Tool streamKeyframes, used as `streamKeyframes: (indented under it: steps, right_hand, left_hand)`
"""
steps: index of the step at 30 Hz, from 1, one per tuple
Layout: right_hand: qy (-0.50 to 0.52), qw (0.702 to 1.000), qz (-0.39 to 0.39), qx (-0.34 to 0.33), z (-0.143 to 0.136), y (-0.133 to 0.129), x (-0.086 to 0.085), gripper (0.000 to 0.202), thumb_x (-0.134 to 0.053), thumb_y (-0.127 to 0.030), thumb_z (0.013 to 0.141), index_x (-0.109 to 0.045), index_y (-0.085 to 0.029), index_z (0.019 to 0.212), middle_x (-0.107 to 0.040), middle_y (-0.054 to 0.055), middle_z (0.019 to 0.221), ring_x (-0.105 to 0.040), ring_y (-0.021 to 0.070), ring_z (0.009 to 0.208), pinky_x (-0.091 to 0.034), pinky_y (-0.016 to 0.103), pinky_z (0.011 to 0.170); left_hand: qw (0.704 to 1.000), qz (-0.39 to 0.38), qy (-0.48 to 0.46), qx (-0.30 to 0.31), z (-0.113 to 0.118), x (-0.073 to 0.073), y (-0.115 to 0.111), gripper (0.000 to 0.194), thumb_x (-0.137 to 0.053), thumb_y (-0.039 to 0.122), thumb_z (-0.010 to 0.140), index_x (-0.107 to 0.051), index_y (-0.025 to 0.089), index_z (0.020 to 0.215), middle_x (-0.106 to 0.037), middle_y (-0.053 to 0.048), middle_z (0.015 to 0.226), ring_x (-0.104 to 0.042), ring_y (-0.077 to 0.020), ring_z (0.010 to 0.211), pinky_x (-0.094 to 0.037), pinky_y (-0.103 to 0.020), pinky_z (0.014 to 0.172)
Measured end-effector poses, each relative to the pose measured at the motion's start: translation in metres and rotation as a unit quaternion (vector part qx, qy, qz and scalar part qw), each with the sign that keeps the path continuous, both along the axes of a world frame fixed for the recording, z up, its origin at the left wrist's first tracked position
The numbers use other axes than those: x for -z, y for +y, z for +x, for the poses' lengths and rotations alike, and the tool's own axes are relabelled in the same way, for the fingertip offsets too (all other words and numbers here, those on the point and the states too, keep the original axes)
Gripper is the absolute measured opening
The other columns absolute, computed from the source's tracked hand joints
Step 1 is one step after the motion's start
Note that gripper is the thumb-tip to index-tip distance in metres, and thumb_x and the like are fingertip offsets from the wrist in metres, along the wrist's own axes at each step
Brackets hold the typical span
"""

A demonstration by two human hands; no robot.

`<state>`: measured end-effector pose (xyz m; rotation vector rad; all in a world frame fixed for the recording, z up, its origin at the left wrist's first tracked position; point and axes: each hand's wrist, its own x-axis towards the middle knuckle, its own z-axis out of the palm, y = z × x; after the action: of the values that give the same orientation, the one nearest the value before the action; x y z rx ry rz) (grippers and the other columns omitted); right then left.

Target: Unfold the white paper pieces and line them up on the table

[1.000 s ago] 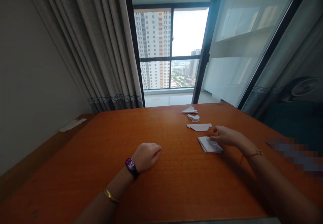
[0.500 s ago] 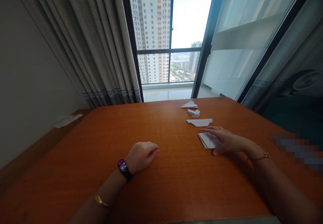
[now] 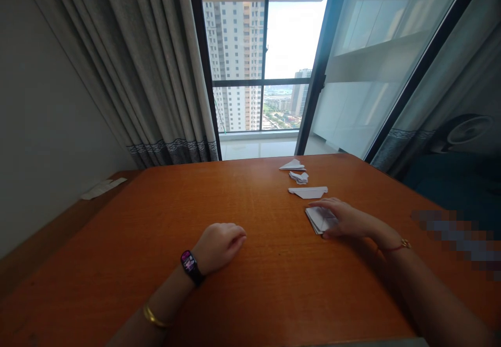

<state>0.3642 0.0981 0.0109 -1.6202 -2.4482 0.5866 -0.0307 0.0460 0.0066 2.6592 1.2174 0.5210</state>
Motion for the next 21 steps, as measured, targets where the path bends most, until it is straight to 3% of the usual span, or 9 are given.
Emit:
streamKeyframes:
  steps: [4, 13, 21]
  right_hand:
    - [0.005, 1.000, 0.000, -0.007, -0.0004, -0.0001, 0.0008, 0.089, -0.078, -0.052, 0.055, -0.052, -0.022, 0.134, -0.050, 0.013, 0.135, -0.041, 0.0377, 0.124, -0.031, 0.047, 0.106]
    - [0.039, 0.998, -0.003, -0.043, -0.0005, -0.0005, -0.0013, 0.083, -0.075, -0.056, 0.059, -0.054, -0.027, 0.133, -0.047, 0.008, 0.141, -0.032, 0.0378, 0.133, -0.021, 0.050, 0.112]
    - [0.014, 1.000, 0.007, -0.024, -0.0011, 0.0002, 0.0001, 0.081, -0.076, -0.052, 0.059, -0.054, -0.025, 0.133, -0.051, 0.010, 0.134, -0.039, 0.0357, 0.127, -0.028, 0.047, 0.109]
  left_hand:
    - [1.000, -0.006, -0.002, -0.010, 0.0004, -0.0015, 0.0002, 0.019, -0.045, 0.025, 0.093, -0.063, 0.021, 0.092, -0.068, -0.001, 0.086, -0.062, -0.0161, 0.080, -0.043, -0.026, 0.073]
    - [1.000, -0.015, 0.012, -0.020, 0.0000, -0.0014, 0.0010, 0.019, -0.046, 0.026, 0.092, -0.064, 0.021, 0.090, -0.068, -0.002, 0.084, -0.062, -0.0162, 0.078, -0.043, -0.026, 0.070]
    - [1.000, -0.022, 0.012, -0.019, -0.0004, -0.0002, 0.0024, 0.019, -0.046, 0.026, 0.092, -0.064, 0.021, 0.090, -0.067, -0.002, 0.083, -0.061, -0.0160, 0.077, -0.042, -0.026, 0.069]
